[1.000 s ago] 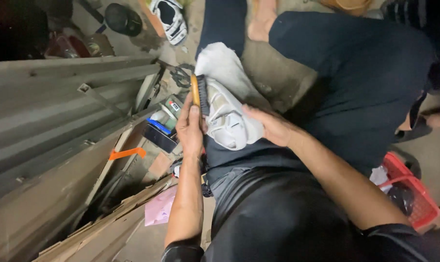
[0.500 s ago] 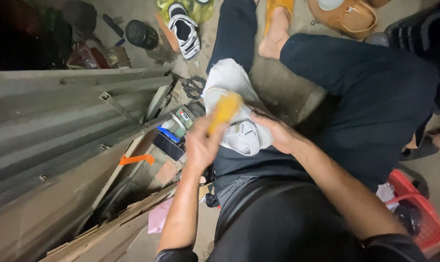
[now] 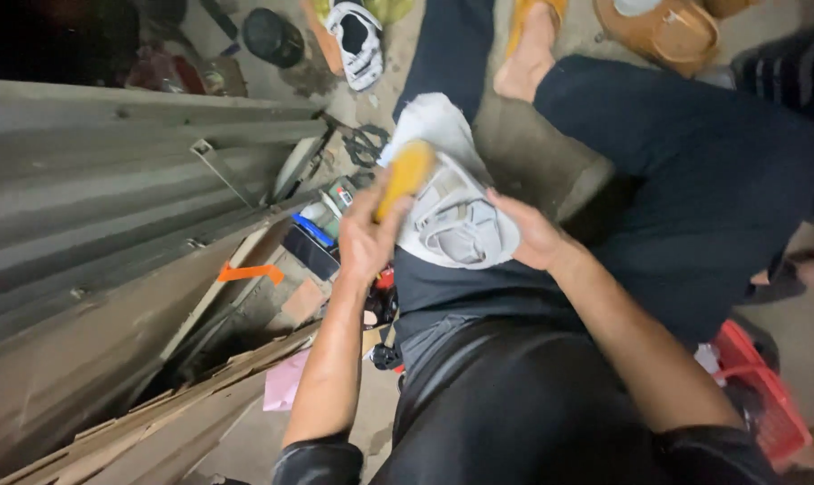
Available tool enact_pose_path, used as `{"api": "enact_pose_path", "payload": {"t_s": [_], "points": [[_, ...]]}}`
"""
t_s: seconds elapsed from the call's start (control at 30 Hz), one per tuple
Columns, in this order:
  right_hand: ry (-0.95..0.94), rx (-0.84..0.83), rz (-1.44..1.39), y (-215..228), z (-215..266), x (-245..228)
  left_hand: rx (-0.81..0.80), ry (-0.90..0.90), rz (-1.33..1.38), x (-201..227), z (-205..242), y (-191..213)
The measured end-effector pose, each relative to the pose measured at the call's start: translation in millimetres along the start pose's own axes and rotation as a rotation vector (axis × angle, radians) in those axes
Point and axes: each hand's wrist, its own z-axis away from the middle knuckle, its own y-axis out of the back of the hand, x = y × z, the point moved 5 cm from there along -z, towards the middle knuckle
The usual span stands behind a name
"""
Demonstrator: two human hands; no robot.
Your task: The person cleans a pair of white slip-on shoes using a brush and a rubber mallet. They scrub the upper fabric and sole with the brush, then tap the sole with the mallet to remove debris, repeating the process on both shoes.
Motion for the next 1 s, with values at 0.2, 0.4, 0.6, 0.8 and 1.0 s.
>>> {"api": "enact_pose_path", "payload": {"t_s": [0.2, 0.4, 0.6, 0.8, 1.0], "points": [[0.021, 0.012, -0.064, 7.7, -5.7, 5.1, 0.084, 0.271, 0.156, -28.3, -9.7, 11.8], [0.017, -0.003, -0.165, 0.7, -0.8, 2.8, 0.15, 0.282, 0.212, -63.2, 12.7, 0.7], [0.033, -0.047, -0.189, 15.4, -10.8, 2.4, 0.092, 0.045, 0.229, 2.6, 16.1, 2.5], [0.029, -0.03, -0.15, 31.3, -17.9, 5.7, 0.03, 0.007, 0.086, -17.4, 26.3, -5.7], [0.035, 0.002, 0.013, -0.2, -0.3, -6.8, -0.081, 0.004, 0.065, -17.3, 8.3, -1.9]]}}
